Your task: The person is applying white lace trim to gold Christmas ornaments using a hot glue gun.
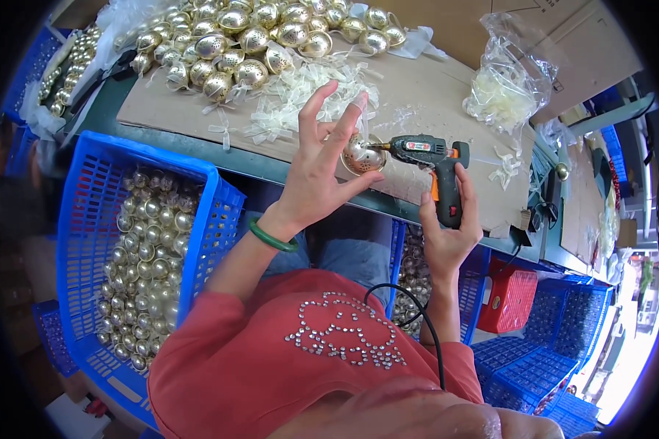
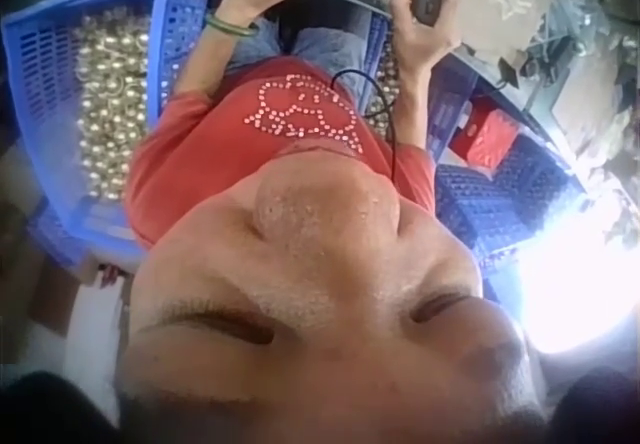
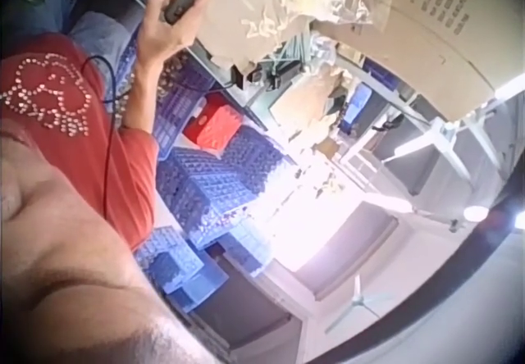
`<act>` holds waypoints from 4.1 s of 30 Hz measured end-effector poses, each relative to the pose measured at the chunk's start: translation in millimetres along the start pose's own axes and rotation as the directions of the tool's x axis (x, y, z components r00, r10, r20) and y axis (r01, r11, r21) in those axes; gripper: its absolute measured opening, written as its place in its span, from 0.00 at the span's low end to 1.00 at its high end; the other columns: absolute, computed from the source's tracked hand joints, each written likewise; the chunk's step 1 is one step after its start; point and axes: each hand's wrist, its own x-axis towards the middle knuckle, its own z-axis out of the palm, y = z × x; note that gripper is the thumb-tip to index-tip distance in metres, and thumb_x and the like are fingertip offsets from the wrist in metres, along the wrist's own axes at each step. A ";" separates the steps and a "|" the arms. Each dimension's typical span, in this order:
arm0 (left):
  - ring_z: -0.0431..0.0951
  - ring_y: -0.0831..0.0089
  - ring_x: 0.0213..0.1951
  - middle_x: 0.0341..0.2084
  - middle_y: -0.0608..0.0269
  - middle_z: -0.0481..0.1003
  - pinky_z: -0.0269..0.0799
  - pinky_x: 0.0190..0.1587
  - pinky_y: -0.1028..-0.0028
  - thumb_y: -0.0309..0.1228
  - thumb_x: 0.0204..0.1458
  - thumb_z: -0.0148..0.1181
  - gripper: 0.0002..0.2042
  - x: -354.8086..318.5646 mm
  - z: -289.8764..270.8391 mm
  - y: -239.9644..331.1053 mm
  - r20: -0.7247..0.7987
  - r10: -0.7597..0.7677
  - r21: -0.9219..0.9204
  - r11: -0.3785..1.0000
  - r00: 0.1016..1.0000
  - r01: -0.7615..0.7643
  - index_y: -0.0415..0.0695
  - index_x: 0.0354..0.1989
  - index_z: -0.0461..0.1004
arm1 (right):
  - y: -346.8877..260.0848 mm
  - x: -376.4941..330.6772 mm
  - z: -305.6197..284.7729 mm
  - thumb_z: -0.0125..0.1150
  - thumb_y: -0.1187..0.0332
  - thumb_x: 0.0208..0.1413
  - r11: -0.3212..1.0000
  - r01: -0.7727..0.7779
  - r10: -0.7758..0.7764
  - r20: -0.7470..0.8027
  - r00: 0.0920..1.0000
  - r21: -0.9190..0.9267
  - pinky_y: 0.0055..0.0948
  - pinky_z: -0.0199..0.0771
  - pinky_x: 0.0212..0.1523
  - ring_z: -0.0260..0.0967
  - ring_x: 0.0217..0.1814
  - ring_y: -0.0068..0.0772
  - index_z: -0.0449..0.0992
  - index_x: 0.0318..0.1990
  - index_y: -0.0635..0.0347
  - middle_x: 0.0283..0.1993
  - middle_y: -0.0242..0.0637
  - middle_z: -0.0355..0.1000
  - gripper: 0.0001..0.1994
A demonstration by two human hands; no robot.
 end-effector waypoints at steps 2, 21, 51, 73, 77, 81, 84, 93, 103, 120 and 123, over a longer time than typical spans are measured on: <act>0.79 0.61 0.47 0.73 0.45 0.48 0.80 0.53 0.64 0.35 0.44 0.81 0.51 -0.5 -0.3 0.2 -0.010 0.009 -0.004 1.000 1.000 -0.009 0.54 0.79 0.56 | -0.6 -0.2 0.2 0.70 0.78 0.56 1.000 -0.023 0.023 0.013 1.000 -0.004 0.26 0.78 0.55 0.78 0.52 0.27 0.72 0.67 0.64 0.55 0.42 0.79 0.29; 0.78 0.59 0.50 0.74 0.45 0.46 0.79 0.55 0.63 0.35 0.45 0.81 0.51 -5.3 -0.4 3.5 0.006 -0.036 -0.002 0.999 0.999 0.036 0.54 0.79 0.56 | 3.8 -7.9 -3.0 0.66 0.79 0.58 0.996 -0.074 0.074 0.011 0.997 0.050 0.24 0.78 0.50 0.77 0.49 0.24 0.71 0.67 0.65 0.53 0.42 0.80 0.28; 0.80 0.60 0.53 0.75 0.47 0.46 0.85 0.51 0.66 0.36 0.43 0.83 0.53 -48.5 7.0 -28.1 0.026 -0.205 -0.287 0.936 0.978 0.204 0.51 0.78 0.54 | 35.2 108.0 48.9 0.69 0.67 0.59 0.875 0.448 -0.383 0.307 0.871 -0.181 0.41 0.70 0.59 0.72 0.56 0.45 0.84 0.46 0.56 0.50 0.38 0.80 0.09; 0.80 0.62 0.52 0.74 0.50 0.47 0.84 0.51 0.67 0.35 0.43 0.83 0.54 -48.7 5.5 -27.1 0.056 -0.263 -0.309 0.913 0.963 0.267 0.48 0.79 0.52 | 23.5 144.0 89.6 0.70 0.69 0.61 0.974 0.204 -0.223 0.299 0.928 0.094 0.29 0.76 0.46 0.76 0.40 0.27 0.84 0.44 0.64 0.39 0.39 0.81 0.09; 0.80 0.64 0.51 0.73 0.50 0.49 0.84 0.50 0.68 0.35 0.44 0.82 0.54 -38.2 3.5 -16.8 0.059 -0.358 -0.356 0.865 0.932 0.355 0.48 0.79 0.52 | -14.2 86.2 44.2 0.72 0.76 0.55 0.947 0.301 -0.320 0.279 0.905 0.111 0.32 0.76 0.46 0.76 0.41 0.31 0.83 0.42 0.64 0.38 0.39 0.80 0.07; 0.80 0.63 0.50 0.72 0.50 0.50 0.83 0.50 0.66 0.34 0.45 0.81 0.53 -31.7 2.7 -9.6 0.088 -0.315 -0.292 0.899 0.945 0.327 0.49 0.79 0.52 | -18.0 56.1 33.5 0.74 0.81 0.49 0.795 0.606 -0.593 0.262 0.761 0.040 0.33 0.76 0.44 0.76 0.41 0.38 0.83 0.41 0.62 0.39 0.39 0.79 0.11; 0.80 0.62 0.49 0.72 0.49 0.50 0.81 0.50 0.65 0.33 0.46 0.79 0.52 -32.2 3.0 -2.8 0.102 -0.271 -0.220 0.932 0.957 0.287 0.49 0.79 0.52 | -12.5 41.8 34.8 0.74 0.79 0.45 0.737 0.676 -0.647 0.276 0.711 -0.012 0.36 0.78 0.42 0.75 0.43 0.42 0.81 0.42 0.60 0.40 0.36 0.78 0.14; 0.78 0.63 0.52 0.73 0.50 0.50 0.83 0.50 0.67 0.26 0.45 0.78 0.51 -31.5 -1.4 13.2 0.132 -0.199 -0.148 0.965 0.971 0.218 0.49 0.79 0.53 | -8.2 28.1 40.9 0.73 0.77 0.45 0.712 0.701 -0.661 0.287 0.693 -0.054 0.37 0.79 0.43 0.75 0.44 0.41 0.81 0.43 0.60 0.41 0.36 0.78 0.15; 0.80 0.57 0.49 0.73 0.46 0.50 0.79 0.51 0.61 0.28 0.44 0.76 0.50 -30.1 -7.6 11.9 0.117 -0.183 -0.139 0.970 0.976 0.199 0.50 0.78 0.53 | -11.6 24.8 38.8 0.71 0.77 0.42 0.707 0.703 -0.647 0.335 0.685 -0.072 0.38 0.79 0.46 0.75 0.47 0.42 0.82 0.49 0.60 0.44 0.36 0.78 0.21; 0.76 0.55 0.58 0.74 0.45 0.48 0.81 0.56 0.62 0.32 0.48 0.79 0.48 -28.6 -9.3 17.4 0.095 -0.133 -0.145 0.979 0.987 0.146 0.48 0.77 0.56 | -4.9 10.2 28.6 0.71 0.74 0.55 0.947 0.299 -0.321 0.290 0.902 0.119 0.38 0.76 0.58 0.75 0.57 0.44 0.74 0.64 0.61 0.57 0.44 0.76 0.27; 0.77 0.54 0.60 0.74 0.45 0.47 0.81 0.60 0.61 0.29 0.48 0.79 0.46 -23.2 -4.3 23.6 0.010 -0.005 -0.184 0.983 1.000 0.006 0.47 0.76 0.57 | -5.3 7.6 27.6 0.70 0.72 0.59 0.934 -0.081 -0.041 0.329 0.943 0.348 0.37 0.74 0.63 0.74 0.62 0.41 0.68 0.70 0.62 0.63 0.45 0.74 0.31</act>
